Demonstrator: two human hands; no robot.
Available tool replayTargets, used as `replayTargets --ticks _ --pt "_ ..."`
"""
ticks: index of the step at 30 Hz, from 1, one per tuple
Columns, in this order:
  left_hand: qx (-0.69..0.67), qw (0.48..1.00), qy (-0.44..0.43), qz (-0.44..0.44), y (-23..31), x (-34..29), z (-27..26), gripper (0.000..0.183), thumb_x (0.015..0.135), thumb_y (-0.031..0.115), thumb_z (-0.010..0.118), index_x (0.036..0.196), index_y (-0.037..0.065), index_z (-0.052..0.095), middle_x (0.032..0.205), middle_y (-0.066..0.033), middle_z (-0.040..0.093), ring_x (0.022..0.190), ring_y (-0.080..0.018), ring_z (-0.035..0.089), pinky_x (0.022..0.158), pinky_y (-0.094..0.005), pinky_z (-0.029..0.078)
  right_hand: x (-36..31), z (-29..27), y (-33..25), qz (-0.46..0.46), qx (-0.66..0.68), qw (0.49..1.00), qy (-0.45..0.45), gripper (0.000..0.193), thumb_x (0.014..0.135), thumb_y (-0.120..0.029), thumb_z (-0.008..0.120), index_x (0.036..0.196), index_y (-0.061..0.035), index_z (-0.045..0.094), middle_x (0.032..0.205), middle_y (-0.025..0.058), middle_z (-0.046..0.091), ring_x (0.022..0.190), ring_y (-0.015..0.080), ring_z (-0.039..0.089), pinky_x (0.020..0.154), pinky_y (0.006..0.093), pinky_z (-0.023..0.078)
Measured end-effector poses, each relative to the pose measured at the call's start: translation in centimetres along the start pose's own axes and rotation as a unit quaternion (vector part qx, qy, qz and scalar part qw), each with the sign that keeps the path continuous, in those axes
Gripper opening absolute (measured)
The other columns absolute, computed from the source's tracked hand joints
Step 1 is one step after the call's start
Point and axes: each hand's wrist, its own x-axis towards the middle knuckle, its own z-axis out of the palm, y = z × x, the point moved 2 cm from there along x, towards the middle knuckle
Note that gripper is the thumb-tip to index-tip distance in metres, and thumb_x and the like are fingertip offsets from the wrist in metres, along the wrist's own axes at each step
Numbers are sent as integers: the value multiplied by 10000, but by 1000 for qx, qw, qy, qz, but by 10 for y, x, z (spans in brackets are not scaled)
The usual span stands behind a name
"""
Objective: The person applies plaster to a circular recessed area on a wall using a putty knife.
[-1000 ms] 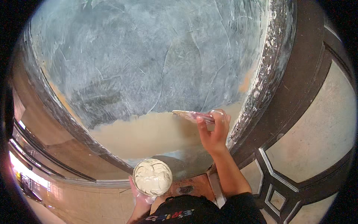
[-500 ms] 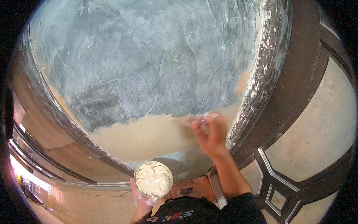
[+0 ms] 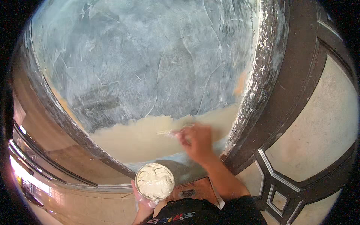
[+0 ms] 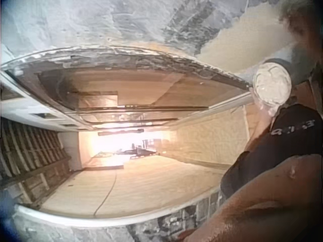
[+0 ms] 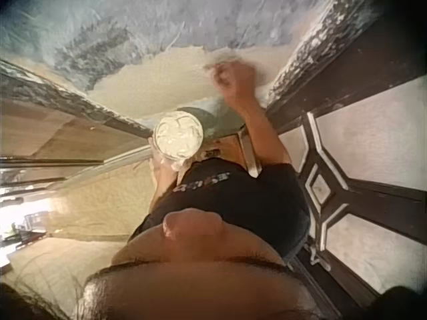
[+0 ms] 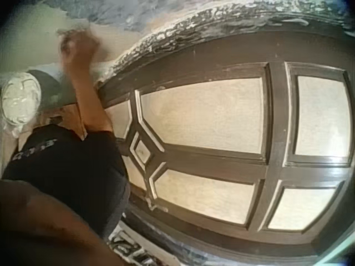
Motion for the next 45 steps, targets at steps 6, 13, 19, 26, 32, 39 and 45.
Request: replayTargets --ticks 6,13,19,26,32,39,45 --pt "32 999 0 26 0 2 -24 778 958 671 236 1486 106 320 1497 -144 368 1343 -353 406 1106 -519 347 2 -3 28 132 9 987 -94 219 864 -276 676 913 -73 610 839 91 604 826 305 573 780 454 377" --pt "16 1000 -10 13 1 -9 -11 847 936 610 461 1505 40 197 1474 -174 382 1337 -309 426 1111 -458 356 -9 -10 10 43 45 998 2 214 862 -266 682 921 -77 600 877 93 621 843 312 585 804 449 385" --pt "255 955 -35 146 12 -25 13 1288 674 190 873 1488 -8 -105 1458 -210 370 1330 -296 437 1134 -434 315 -25 10 21 29 -13 995 -100 225 873 -252 686 972 -78 583 925 97 622 883 297 575 775 440 402" --pt "-6 999 50 -5 15 -11 -18 785 958 681 188 1478 114 343 1494 -132 379 1354 -350 400 1113 -512 348 -12 -6 13 109 9 994 15 221 885 -240 683 962 -76 557 920 101 603 874 304 553 756 444 400" --pt "50 998 30 -2 24 -9 -41 810 928 714 263 1486 132 340 1503 -141 372 1342 -368 409 1094 -549 355 -46 40 -14 9 -5 992 -124 205 861 -217 688 964 -89 566 914 102 595 858 328 550 770 464 396" --pt "22 999 27 -14 40 -13 -42 855 896 749 298 1486 131 342 1511 -139 363 1341 -371 407 1083 -570 355 19 -7 -10 262 170 950 2 230 899 -232 672 967 -41 564 969 97 620 912 245 586 716 375 455" --pt "2 999 15 -40 52 -9 -51 856 894 749 300 1485 131 345 1510 -139 365 1340 -377 405 1084 -574 353 -77 61 -61 55 22 992 -108 191 849 -177 699 955 -81 572 962 94 614 911 294 583 835 462 399"
